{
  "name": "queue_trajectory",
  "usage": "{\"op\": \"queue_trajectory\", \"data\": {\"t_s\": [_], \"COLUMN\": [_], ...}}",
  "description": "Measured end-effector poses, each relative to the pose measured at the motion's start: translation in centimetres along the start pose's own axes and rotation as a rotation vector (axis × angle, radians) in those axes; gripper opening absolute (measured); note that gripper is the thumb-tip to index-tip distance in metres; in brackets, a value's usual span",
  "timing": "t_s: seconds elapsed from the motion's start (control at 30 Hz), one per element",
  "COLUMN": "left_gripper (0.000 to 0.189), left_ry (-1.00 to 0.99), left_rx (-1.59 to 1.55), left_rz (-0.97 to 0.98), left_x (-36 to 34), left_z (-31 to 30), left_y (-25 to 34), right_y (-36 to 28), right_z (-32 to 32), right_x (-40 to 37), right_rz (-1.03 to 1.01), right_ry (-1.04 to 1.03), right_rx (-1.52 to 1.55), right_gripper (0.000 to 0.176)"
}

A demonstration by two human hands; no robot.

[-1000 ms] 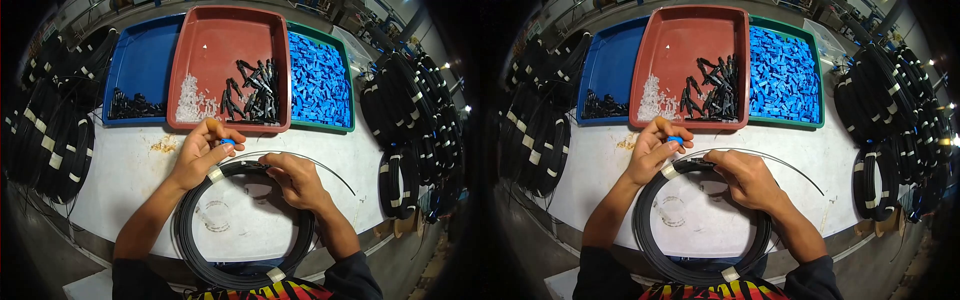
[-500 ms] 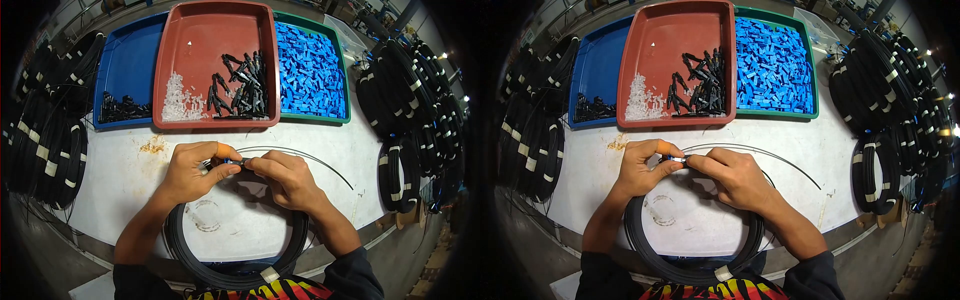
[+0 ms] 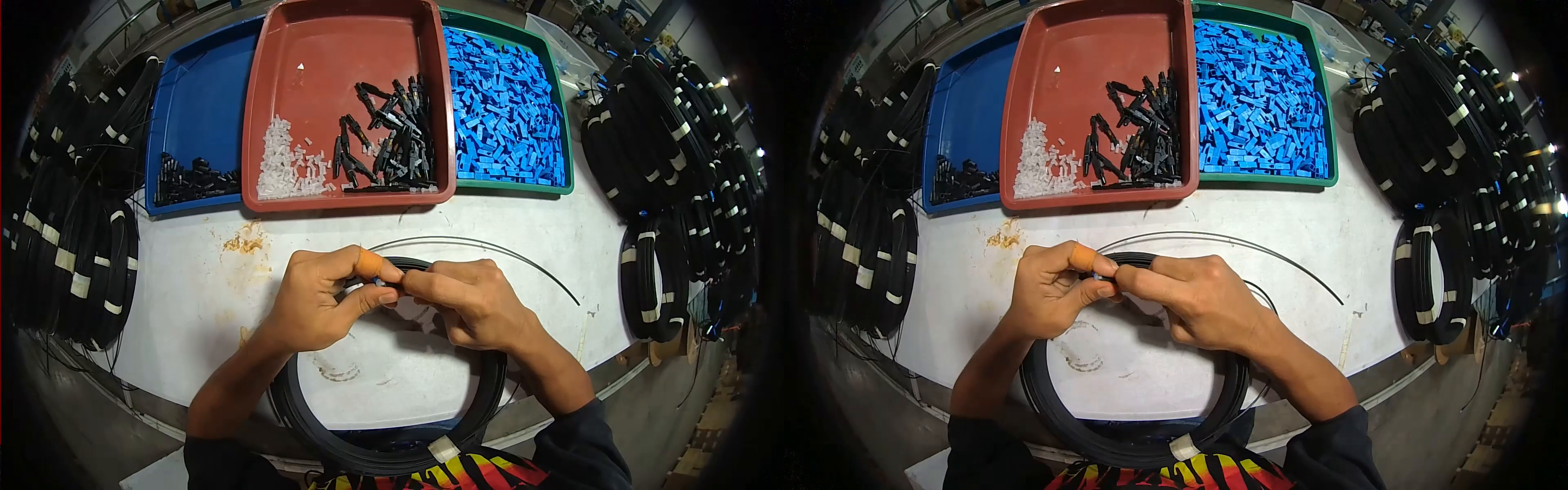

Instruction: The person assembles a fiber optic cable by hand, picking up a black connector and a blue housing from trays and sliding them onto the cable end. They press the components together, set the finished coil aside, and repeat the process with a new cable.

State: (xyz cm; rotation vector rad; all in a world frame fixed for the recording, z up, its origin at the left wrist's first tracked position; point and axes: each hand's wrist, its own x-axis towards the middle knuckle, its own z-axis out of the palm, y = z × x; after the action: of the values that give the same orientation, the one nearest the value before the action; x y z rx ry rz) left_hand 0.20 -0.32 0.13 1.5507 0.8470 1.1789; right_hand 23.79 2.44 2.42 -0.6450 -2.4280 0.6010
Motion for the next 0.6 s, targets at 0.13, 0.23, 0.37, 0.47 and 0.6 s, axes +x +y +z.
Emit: {"op": "queue_trajectory", "data": {"t_s": [0.13, 0.23, 0.37, 0.47, 0.6], "left_gripper": [0.027, 0.041, 0.057, 0.059, 0.054], "left_ry": [-0.037, -0.011, -0.012, -0.012, 0.003], "left_rx": [0.035, -0.077, -0.196, -0.238, -0.244], "left_rz": [-0.022, -0.083, -0.092, -0.077, -0.072], "left_x": [0.3, 0.2, 0.1, 0.1, 0.1], "left_z": [0.1, 0.2, 0.1, 0.1, 0.1], "left_y": [0.7, 0.7, 0.4, 0.0, 0.0], "right_y": [0.0, 0.5, 0.7, 0.4, 0.4], "right_z": [0.6, 1.0, 1.0, 0.5, 0.5], "right_x": [-0.1, -0.4, -0.6, -0.3, -0.3], "right_rz": [-0.008, 0.024, 0.005, 0.020, 0.002], "right_ry": [0.085, 0.105, 0.113, 0.055, 0.061], "right_rx": [0.094, 0.132, 0.120, 0.071, 0.071], "right_gripper": [0.056, 0.059, 0.059, 0.060, 0.061]}}
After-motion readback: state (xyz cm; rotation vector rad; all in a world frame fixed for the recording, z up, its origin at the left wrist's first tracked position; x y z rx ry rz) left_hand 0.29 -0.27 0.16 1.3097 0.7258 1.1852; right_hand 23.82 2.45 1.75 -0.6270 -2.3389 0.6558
